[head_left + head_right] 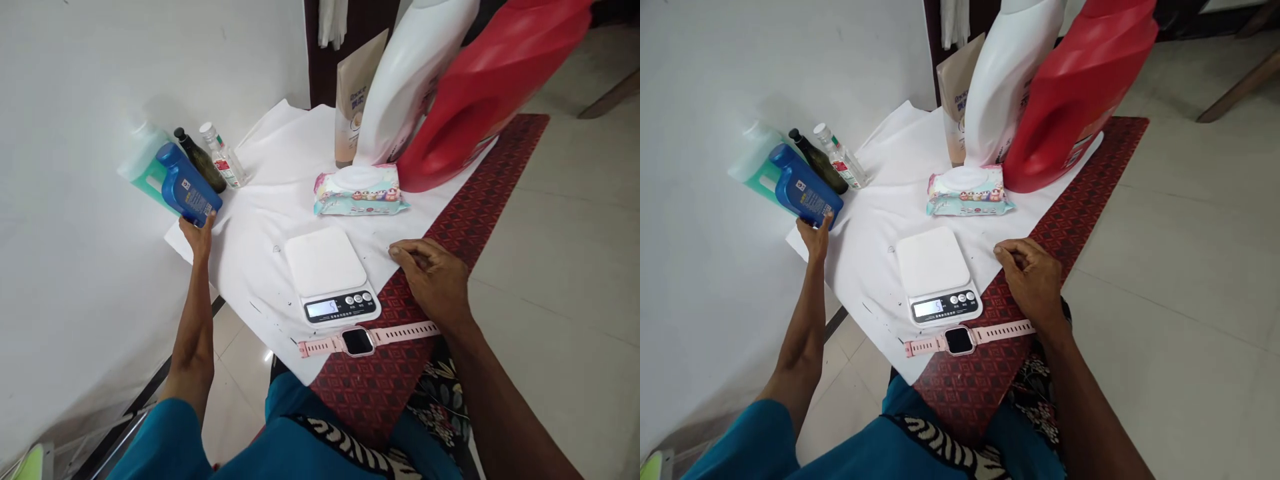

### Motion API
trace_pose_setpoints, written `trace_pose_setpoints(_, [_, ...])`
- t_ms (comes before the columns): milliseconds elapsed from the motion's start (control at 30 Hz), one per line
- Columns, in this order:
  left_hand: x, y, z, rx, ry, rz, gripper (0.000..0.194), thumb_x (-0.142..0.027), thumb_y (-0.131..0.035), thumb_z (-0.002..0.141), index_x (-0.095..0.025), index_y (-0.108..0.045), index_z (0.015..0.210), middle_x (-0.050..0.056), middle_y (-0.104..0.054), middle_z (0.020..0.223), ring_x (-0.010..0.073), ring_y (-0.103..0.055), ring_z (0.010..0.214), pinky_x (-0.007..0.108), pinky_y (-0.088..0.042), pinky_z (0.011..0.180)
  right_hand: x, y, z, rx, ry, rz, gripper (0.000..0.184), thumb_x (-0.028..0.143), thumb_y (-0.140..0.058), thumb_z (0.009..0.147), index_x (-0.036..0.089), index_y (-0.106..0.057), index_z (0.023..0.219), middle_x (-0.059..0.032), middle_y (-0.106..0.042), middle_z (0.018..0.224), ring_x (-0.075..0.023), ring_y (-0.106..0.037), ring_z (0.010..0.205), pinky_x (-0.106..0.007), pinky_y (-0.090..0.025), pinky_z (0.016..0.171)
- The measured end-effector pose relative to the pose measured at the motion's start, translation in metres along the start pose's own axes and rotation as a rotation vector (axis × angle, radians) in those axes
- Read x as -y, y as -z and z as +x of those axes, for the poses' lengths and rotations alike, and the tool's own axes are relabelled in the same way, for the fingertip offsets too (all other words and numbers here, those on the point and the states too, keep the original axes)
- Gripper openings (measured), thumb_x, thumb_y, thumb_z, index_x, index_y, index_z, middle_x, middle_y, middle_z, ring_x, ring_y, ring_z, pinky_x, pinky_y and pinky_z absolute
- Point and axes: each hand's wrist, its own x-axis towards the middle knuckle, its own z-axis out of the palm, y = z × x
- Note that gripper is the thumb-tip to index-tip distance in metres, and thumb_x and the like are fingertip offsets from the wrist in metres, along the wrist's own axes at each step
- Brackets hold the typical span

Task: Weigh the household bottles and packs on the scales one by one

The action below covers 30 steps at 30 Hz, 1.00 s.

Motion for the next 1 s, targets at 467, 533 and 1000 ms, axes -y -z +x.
trace_pose_setpoints(467, [-0.018,0.013,-0.04,-0.073,-0.015,-0.136,0.047,-0.037,-0.079,0.076,-0.018,-0.064,0.116,0.01,-0.075,0.119,0.0251,-0.072,0.107,0.043,-0.062,0.101,-0.001,0.0,0.002,-0.015,-0.008,0.045,0.014,0.035,-0.069,0.093,0.026,-0.075,0.084,-0.0051,-0.076,0.093,-0.0236,-0.072,0.083,-0.039,-0.059,0.077])
trace_pose_setpoints(533, [-0.02,0.026,-0.07,-0.035,-0.022,-0.212,0.051,-0.042,-0.083,0.075,-0.016,-0.067,0.116,0.011,-0.076,0.118,0.0259,-0.073,0.107,0.045,-0.063,0.099,-0.001,0.001,0.003,-0.009,0.005,0.043,0.014,0.034,-0.069,0.094,0.026,-0.075,0.084,-0.0052,-0.076,0.093,-0.0232,-0.072,0.083,-0.039,-0.059,0.078])
trace_pose_setpoints(1000, [-0.115,0.063,-0.187,0.234,-0.078,-0.531,0.045,-0.046,-0.096,0.069,-0.015,-0.075,0.093,0.005,-0.075,0.098,0.0232,-0.073,0.094,0.046,-0.064,0.097,0.002,0.001,0.004,-0.019,0.007,0.089,0.017,0.031,-0.067,0.093,0.022,-0.073,0.08,-0.0038,-0.072,0.089,-0.0178,-0.065,0.075,-0.034,-0.054,0.071])
